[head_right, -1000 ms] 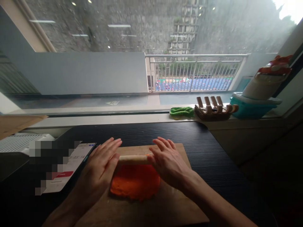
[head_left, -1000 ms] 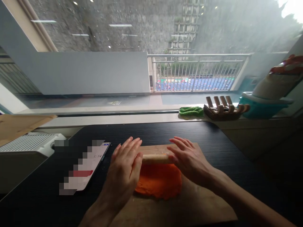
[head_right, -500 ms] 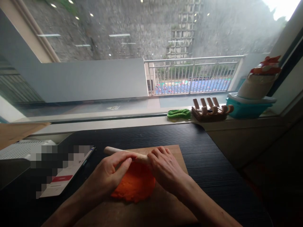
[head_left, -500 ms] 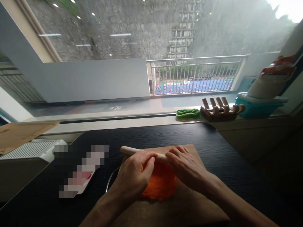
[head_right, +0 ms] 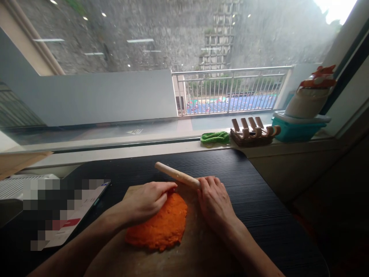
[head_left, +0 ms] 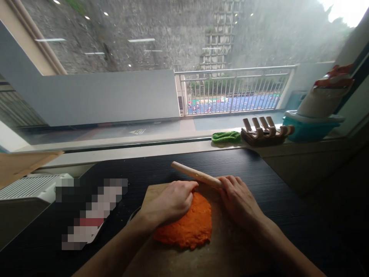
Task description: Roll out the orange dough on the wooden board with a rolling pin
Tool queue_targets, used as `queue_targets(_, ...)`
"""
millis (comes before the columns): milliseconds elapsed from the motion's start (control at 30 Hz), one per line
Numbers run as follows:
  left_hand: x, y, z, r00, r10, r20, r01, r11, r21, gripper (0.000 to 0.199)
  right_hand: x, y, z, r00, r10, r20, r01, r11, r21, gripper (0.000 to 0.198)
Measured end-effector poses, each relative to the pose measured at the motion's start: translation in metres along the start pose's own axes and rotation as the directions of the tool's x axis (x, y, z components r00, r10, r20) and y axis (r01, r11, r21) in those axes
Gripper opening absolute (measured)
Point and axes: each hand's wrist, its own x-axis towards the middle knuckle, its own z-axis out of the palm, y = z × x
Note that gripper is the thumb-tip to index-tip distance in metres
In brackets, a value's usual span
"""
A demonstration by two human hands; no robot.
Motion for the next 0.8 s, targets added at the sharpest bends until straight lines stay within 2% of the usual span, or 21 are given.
queue_targets(133, 0.014, 0.0, -0.003, 0.996, -0.023, 0.082, 0.017, 0.997, 0.073, 0.027, 0.0, -0.001, 0.001, 1.0, -0.005, -0.013, 0.005, 1.0, 0.001, 0.022)
queue_targets(367, 0.028, -0.004, -0.009, 0.982, 0.007, 0.19, -0.018, 0.998, 0.057, 0.026, -0.001, -0.001, -0.001, 1.0, 0.007, -0.013, -0.007, 1.0, 0.01, 0.022)
queue_targets(533, 0.025, -0.001, -0.016, 0.975, 0.033, 0.222, -0.044, 0.998, 0.046, 0.029, -0.001, 0.0, -0.001, 1.0, 0.0, -0.008, 0.001, 1.0, 0.024, 0.022)
queue_targets(667, 0.03, -0.005, -0.011, 0.967, 0.035, 0.251, -0.048, 0.998, 0.044, 0.027, -0.001, 0.001, -0.001, 1.0, 0.0, -0.011, 0.0, 1.0, 0.028, 0.023)
queue_targets(800, 0.034, -0.011, -0.004, 0.971, 0.054, 0.232, -0.067, 0.996, 0.05, 0.025, -0.001, 0.001, -0.002, 1.0, -0.002, -0.006, 0.002, 0.999, 0.036, 0.024)
